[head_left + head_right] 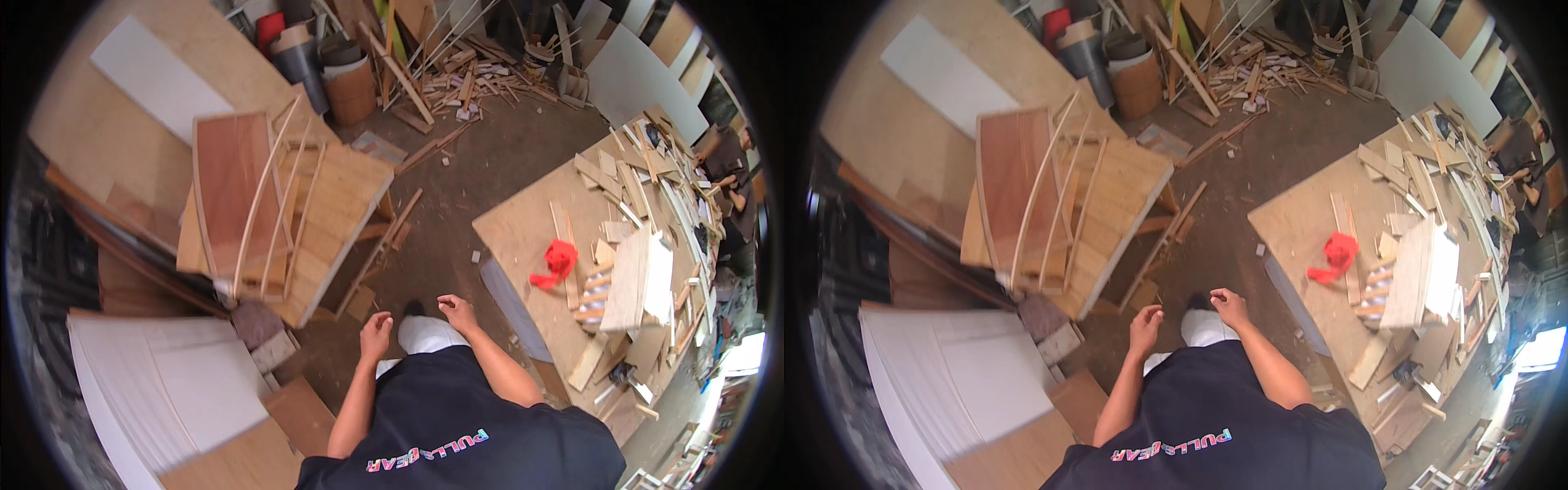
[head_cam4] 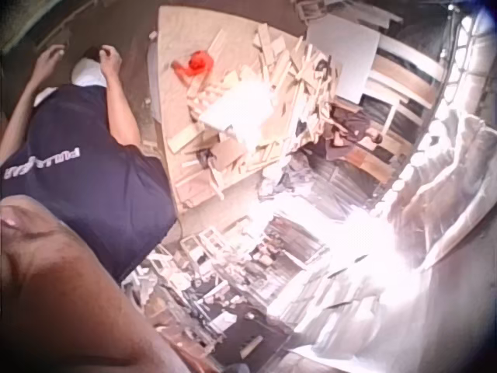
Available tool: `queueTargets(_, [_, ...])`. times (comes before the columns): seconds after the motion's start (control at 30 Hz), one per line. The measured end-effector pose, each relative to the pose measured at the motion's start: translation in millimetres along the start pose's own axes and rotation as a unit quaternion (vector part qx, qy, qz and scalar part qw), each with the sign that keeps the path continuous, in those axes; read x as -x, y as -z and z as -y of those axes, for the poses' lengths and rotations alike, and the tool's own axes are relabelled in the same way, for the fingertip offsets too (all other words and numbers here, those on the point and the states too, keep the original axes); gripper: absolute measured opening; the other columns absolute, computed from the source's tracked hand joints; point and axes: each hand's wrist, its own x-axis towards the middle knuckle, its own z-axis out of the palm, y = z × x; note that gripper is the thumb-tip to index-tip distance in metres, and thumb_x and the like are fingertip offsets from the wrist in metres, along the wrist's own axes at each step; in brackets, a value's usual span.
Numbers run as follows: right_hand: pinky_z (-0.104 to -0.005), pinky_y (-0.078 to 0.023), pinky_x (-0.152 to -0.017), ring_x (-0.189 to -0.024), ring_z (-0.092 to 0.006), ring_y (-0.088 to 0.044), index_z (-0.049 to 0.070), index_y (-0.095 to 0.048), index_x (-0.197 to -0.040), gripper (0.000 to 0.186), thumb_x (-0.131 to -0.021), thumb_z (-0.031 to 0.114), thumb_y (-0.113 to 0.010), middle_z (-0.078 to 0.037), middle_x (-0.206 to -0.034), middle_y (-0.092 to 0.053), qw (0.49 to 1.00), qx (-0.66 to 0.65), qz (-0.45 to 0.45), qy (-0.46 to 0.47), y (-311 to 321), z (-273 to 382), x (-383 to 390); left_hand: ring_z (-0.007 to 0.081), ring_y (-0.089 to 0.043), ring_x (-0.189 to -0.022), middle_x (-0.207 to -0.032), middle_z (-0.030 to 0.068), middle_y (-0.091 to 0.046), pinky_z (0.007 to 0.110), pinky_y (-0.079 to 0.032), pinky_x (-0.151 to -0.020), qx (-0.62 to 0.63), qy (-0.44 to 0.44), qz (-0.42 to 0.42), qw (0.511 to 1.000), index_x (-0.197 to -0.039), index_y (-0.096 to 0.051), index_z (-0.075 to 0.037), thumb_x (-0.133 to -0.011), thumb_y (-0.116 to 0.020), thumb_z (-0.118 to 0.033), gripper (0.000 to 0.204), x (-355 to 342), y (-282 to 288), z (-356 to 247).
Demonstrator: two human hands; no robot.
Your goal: The person holds a small wooden frame, then crouches to the floor to sort through a pile of wood scraps and plywood boards, picking up and moving several pieces before holding up a larger wooden board.
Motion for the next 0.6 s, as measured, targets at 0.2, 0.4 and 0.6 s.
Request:
queueTargets(0.2, [-0.0355, -0.057, -0.091, -0.103, -0.0207, -0.074, 0.012, -0.071, -0.121, 0.030, -0.095, 0.025, -0.070, -0.010, -0.110, -0.077, 0.997, -0.022, -0.010, 0.076, 45.0, 95.1, -183.5, 0.0163, -0.073, -0.097, -0.104, 0.0096, -0.076, 0.031, -0.055, -0.086, 0.017, -0.002, 0.082, 0.997, -0.119, -0.071, -0.003, -0.100, -0.067, -0.022, 0.027, -156.9, -5.9, -73.8])
queueTargets(0.4, [-0.0349, -0.056, -0.092, -0.103, -0.0215, -0.074, 0.009, -0.070, -0.124, 0.035, -0.095, 0.029, -0.071, -0.012, -0.115, -0.075, 0.998, -0.046, 0.043, 0.023, 94.8, 127.8, -340.8, 0.0174, -0.071, -0.085, -0.092, 0.0083, -0.076, 0.033, -0.055, -0.081, -0.041, 0.011, 0.102, 0.994, -0.114, -0.073, -0.006, -0.097, -0.069, -0.028, 0.028, -363.0, -26.1, -69.1])
queueTargets(0.6, [-0.0354, -0.055, -0.090, -0.101, -0.0221, -0.074, 0.011, -0.071, -0.123, 0.032, -0.096, 0.027, -0.069, -0.011, -0.108, -0.077, 0.990, -0.003, -0.065, -0.129, 157.9, 73.1, -451.4, 0.0199, -0.071, -0.087, -0.091, 0.0087, -0.075, 0.033, -0.055, -0.082, -0.080, 0.050, 0.163, 0.982, -0.110, -0.072, -0.007, -0.094, -0.071, -0.029, 0.028, -582.2, -74.1, -137.2])
